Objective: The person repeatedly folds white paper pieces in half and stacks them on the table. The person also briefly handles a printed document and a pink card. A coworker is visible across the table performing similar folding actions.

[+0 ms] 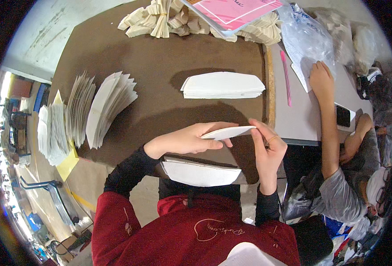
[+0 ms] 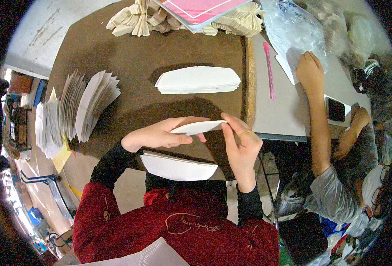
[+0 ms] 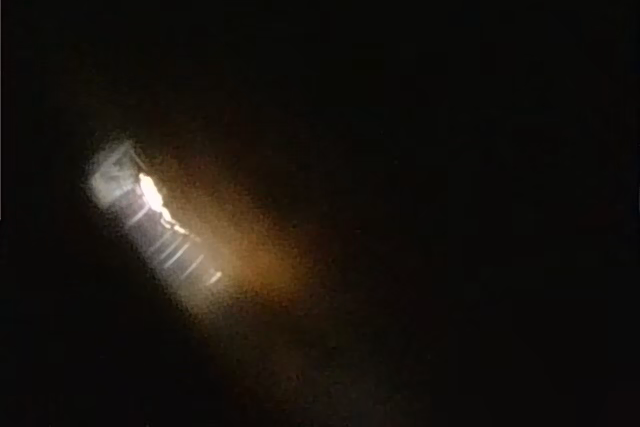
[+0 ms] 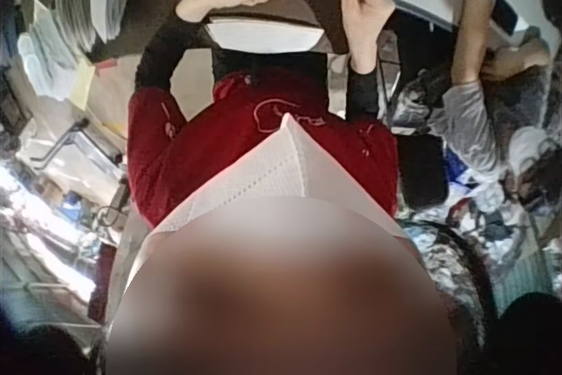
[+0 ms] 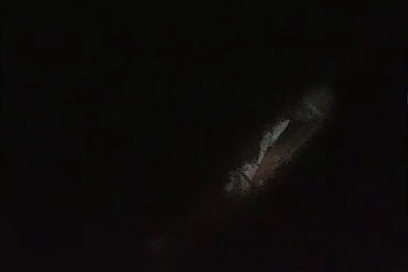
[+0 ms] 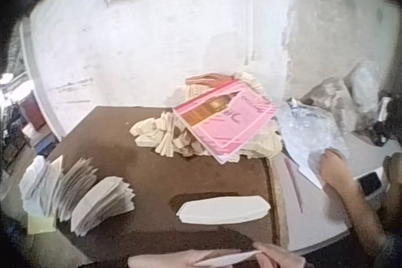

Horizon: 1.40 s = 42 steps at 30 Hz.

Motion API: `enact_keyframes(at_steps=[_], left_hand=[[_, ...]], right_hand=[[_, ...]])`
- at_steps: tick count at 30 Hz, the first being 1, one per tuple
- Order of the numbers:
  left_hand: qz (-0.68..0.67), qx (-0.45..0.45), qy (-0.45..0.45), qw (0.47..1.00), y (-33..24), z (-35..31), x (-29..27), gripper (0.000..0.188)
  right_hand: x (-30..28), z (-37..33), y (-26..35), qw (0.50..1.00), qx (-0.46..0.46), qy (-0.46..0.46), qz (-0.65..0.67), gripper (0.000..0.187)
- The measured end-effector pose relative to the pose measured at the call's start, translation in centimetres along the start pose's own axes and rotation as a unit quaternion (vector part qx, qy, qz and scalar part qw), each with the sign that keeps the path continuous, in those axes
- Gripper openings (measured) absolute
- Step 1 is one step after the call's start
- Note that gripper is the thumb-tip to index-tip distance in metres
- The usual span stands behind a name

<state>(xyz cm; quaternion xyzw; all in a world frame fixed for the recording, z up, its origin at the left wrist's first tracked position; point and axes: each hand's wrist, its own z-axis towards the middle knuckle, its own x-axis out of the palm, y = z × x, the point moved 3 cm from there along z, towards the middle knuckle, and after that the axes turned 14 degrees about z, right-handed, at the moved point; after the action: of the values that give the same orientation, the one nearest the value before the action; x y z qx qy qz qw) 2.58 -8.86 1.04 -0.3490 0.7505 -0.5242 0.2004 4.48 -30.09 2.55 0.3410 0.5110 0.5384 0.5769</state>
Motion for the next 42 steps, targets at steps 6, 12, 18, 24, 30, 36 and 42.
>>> enact_keyframes(at_steps=[6,12,18,24,30,36,42], left_hand=[[0.494,0.213,-0.292,0.791,-0.6,-2.4,-0.6,0.03],[0.496,0.109,-0.277,0.816,0.4,-3.3,-1.1,0.041],[0.428,0.179,-0.448,0.765,-4.4,-2.5,-6.4,0.029],[0.459,0.126,-0.412,0.777,-4.7,-0.1,-8.7,0.029],[0.59,0.102,-0.434,0.673,-3.8,-0.2,-8.1,0.04],[0.529,0.14,-0.363,0.754,-3.4,-5.3,-4.0,0.052],[0.622,0.031,-0.129,0.772,2.5,-6.8,5.9,0.084]], right_hand=[[-0.2,-0.9,-0.1,0.983,-0.172,0.049,-0.042,0.024],[1.6,-0.4,-1.8,0.979,-0.084,0.148,-0.114,0.03],[0.0,7.3,1.2,0.985,-0.125,0.037,-0.114,0.03],[1.5,11.9,-0.2,0.978,-0.115,0.066,-0.164,0.022],[2.6,11.6,-2.3,0.952,-0.186,0.03,-0.243,0.031],[-0.5,3.6,2.8,0.976,-0.1,0.153,-0.12,0.06],[1.4,-7.6,-0.1,0.893,-0.043,0.4,-0.204,0.08]])
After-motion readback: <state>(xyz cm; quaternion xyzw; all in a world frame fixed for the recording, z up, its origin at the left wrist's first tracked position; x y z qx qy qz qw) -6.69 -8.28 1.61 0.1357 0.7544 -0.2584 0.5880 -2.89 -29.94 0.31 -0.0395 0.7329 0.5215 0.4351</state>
